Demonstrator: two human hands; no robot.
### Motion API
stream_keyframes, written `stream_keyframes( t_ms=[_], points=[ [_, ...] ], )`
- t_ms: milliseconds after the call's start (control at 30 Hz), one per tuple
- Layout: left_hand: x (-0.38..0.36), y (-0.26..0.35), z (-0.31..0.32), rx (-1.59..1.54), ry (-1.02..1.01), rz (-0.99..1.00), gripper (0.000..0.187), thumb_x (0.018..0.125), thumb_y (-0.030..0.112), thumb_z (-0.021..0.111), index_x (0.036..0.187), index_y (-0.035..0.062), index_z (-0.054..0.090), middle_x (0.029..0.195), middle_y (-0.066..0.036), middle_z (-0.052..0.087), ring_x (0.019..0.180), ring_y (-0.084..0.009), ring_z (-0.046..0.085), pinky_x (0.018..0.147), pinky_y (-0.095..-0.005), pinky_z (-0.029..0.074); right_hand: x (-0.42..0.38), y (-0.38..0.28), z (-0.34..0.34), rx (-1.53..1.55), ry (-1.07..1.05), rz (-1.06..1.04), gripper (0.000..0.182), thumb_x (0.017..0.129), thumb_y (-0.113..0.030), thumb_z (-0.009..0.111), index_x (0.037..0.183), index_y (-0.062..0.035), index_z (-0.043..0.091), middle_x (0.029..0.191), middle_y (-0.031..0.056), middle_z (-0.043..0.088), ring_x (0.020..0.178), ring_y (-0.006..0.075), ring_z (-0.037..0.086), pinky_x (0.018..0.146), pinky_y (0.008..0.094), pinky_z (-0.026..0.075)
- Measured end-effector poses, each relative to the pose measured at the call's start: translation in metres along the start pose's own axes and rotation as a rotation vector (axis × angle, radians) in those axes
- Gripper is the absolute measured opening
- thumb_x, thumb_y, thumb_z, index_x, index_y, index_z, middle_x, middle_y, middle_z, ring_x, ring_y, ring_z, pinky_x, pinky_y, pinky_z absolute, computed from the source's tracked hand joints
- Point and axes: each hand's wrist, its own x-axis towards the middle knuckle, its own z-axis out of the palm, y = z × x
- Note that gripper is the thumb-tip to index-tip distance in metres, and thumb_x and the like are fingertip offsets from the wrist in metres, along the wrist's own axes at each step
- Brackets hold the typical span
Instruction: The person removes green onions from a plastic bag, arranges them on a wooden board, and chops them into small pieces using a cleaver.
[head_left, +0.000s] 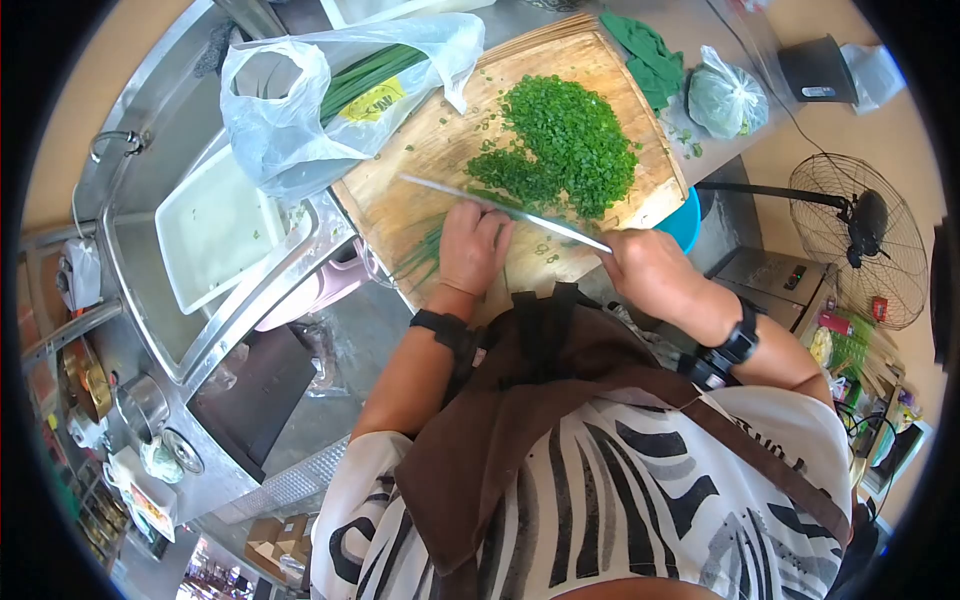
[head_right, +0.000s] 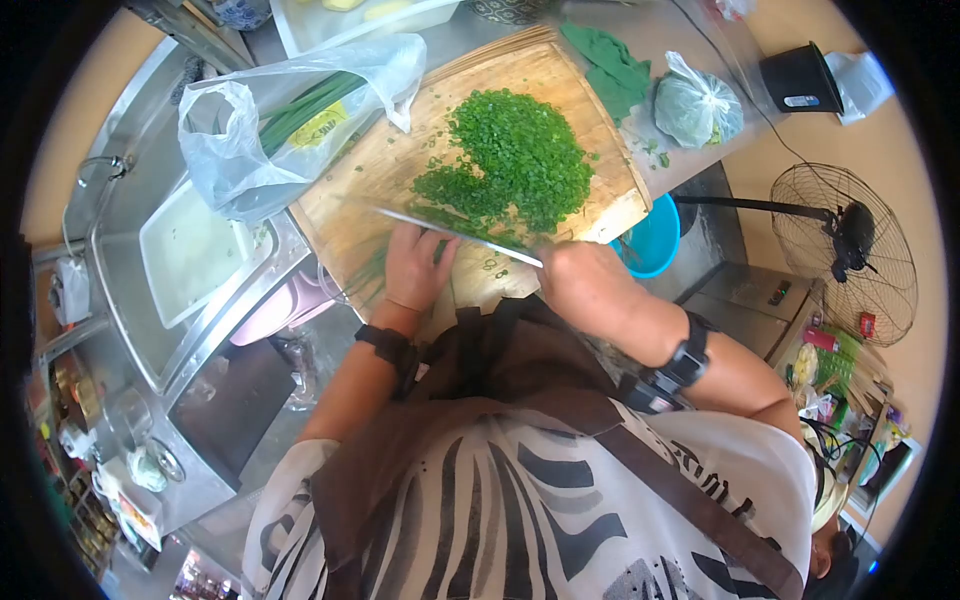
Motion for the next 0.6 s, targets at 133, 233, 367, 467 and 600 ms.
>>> stream_keyframes(
  t_ms=[133,233,367,467,600],
  points=[
    [0.001,-0.001,0.001,0.003,0.025,0.023,0.015,0.071,0.006,0.073,0.082,0.0056,0.063,0.089,-0.011,0.056,0.087,-0.0315,0.056,0.075,-0.0417,0.048,0.001,-0.004,0.001,-0.066,-0.132,0.055,0.012,0.084,-0.011,0.057,0.081,0.0001,0.061,0.071,0.0243,0.063,0.068,0.0424,0.063,0.063,0.0504,0.051],
    [-0.001,0.003,-0.004,-0.001,0.002,0.012,0.014,0.071,0.006,0.072,0.081,0.0058,0.063,0.089,-0.01,0.056,0.088,-0.0313,0.056,0.076,-0.0416,0.048,0.033,-0.001,0.043,-0.042,-0.1,0.027,0.014,0.084,-0.013,0.057,0.081,0.0001,0.062,0.073,0.024,0.064,0.07,0.0418,0.064,0.065,0.0504,0.051],
    [0.002,0.003,-0.006,0.02,0.034,0.07,0.012,0.072,0.006,0.072,0.08,0.0059,0.063,0.09,-0.01,0.057,0.09,-0.0316,0.057,0.078,-0.0418,0.048,0.054,0.003,0.046,0.031,-0.038,0.049,0.022,0.089,-0.019,0.056,0.083,0.0009,0.063,0.076,0.0239,0.065,0.074,0.0421,0.064,0.069,0.0508,0.051],
    [-0.001,-0.001,-0.003,0.017,0.026,0.052,0.012,0.072,0.006,0.072,0.079,0.0061,0.063,0.09,-0.01,0.058,0.091,-0.0318,0.057,0.079,-0.0419,0.048,0.041,0.006,0.033,0.052,0.011,0.053,0.026,0.091,-0.022,0.056,0.084,0.0014,0.063,0.075,0.0252,0.064,0.074,0.0436,0.063,0.068,0.051,0.051],
    [-0.004,0.0,-0.001,0.002,0.055,0.041,0.011,0.072,0.006,0.072,0.079,0.0066,0.063,0.09,-0.009,0.059,0.091,-0.0317,0.057,0.079,-0.0419,0.048,-0.005,-0.001,0.005,-0.006,-0.029,0.039,0.018,0.087,-0.016,0.058,0.084,0.0016,0.062,0.072,0.0251,0.063,0.069,0.0434,0.063,0.063,0.0503,0.051]
  ],
)
